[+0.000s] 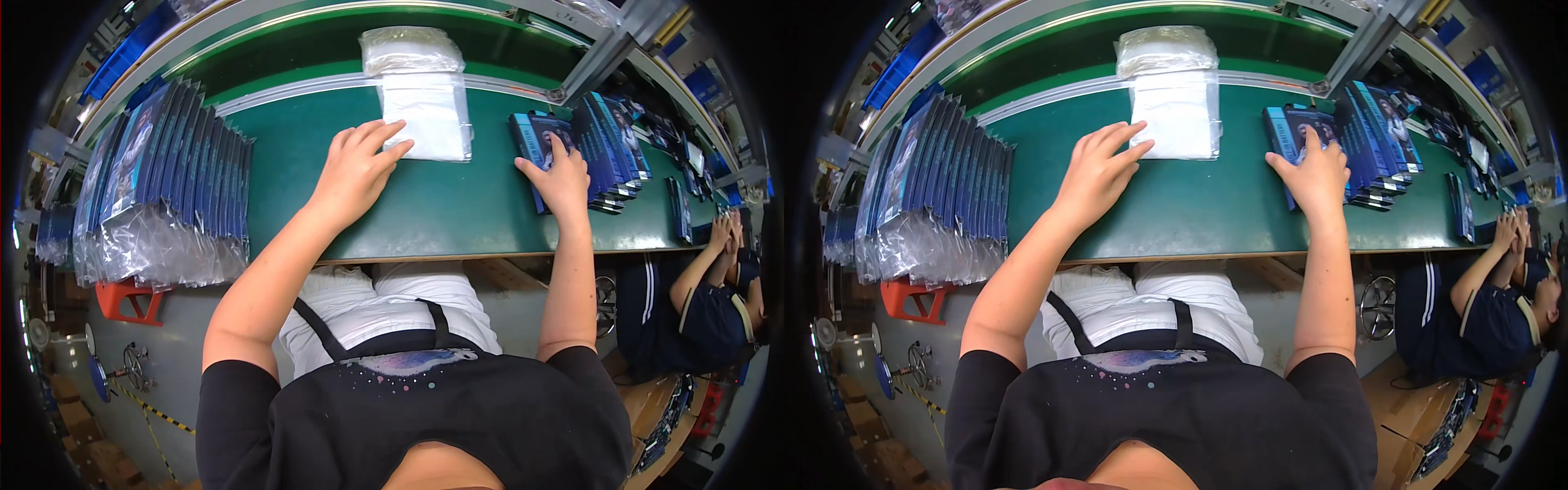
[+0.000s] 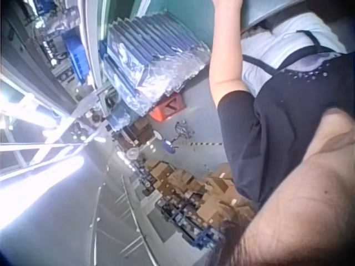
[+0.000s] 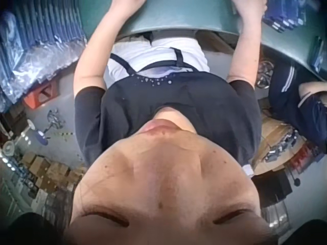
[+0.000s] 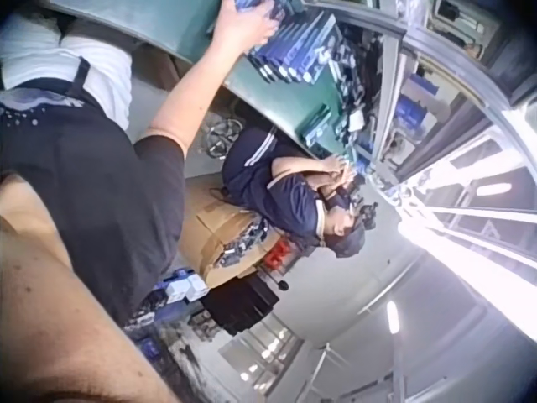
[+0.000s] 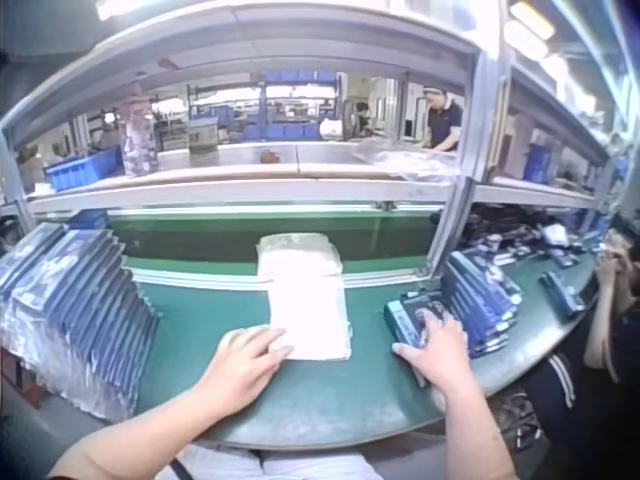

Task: The recorder is packing product boxes into clear plastic bags on a manufacturing assembly line.

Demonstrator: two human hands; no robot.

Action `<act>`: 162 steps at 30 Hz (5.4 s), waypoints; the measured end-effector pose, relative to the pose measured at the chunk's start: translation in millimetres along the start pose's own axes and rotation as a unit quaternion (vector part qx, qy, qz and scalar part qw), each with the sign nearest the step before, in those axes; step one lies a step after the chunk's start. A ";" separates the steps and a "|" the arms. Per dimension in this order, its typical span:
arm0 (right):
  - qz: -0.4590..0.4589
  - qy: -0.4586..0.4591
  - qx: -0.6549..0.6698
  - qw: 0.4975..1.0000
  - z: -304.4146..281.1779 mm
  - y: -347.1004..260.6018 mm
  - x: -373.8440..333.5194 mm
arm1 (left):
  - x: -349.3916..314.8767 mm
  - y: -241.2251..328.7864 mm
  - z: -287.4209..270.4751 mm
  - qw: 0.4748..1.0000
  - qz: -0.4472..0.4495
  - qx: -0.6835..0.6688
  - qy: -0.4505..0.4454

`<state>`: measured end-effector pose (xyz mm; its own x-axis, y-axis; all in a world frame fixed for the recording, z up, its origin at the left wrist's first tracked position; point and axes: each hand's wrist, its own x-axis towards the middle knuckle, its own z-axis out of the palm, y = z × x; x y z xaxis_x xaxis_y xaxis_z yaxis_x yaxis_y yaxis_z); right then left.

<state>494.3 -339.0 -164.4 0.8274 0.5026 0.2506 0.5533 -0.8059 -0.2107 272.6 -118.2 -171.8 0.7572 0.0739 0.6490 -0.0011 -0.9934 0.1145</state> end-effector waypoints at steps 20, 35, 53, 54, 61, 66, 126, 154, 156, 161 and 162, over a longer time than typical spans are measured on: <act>0.031 -0.434 0.812 0.390 21.4 -69.3 -53.2 | 21.0 -15.9 19.3 0.978 -0.067 -0.190 -0.056; 0.037 -0.307 0.759 0.573 13.0 -78.1 -45.2 | 27.3 -24.3 -0.3 0.873 -0.331 -0.304 -0.190; 0.054 -0.232 0.692 0.682 11.3 -100.7 -65.7 | -0.2 5.0 -16.9 0.983 -0.157 -0.093 -0.006; 0.042 -0.226 0.677 0.699 10.5 -101.0 -65.9 | -0.6 5.2 -17.5 0.986 -0.142 -0.083 0.002; 0.110 -0.266 0.723 0.629 13.2 -93.6 -69.4 | -2.1 10.2 -18.9 0.996 -0.077 -0.044 0.014; 0.150 -0.248 0.748 0.597 19.3 -92.4 -68.7 | -1.4 14.5 -28.9 0.996 -0.033 -0.057 -0.053; 0.039 0.001 0.710 0.704 -10.3 -106.2 -70.2 | -36.9 47.5 -136.3 0.618 -0.499 -0.598 -0.107; -0.091 0.065 -0.067 0.992 37.4 6.1 -20.7 | -24.5 -34.1 -216.3 0.873 -0.220 0.393 0.186; -0.100 0.006 -0.014 0.995 14.1 -20.5 -38.3 | -12.8 -0.9 -211.4 0.903 -0.146 0.334 0.228; -0.065 0.103 -0.008 0.993 20.4 -25.1 -35.2 | -9.8 28.1 -127.1 0.991 -0.006 0.081 0.109; -0.041 0.088 -0.011 0.995 27.1 -21.8 -31.7 | -8.1 26.4 -97.6 0.997 -0.008 0.039 0.072</act>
<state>458.6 -328.8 -193.3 0.7488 0.5062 0.4279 0.6146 -0.7720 -0.1623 202.7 -136.5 -100.6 0.6552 0.0953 0.7494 0.0646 -0.9954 0.0702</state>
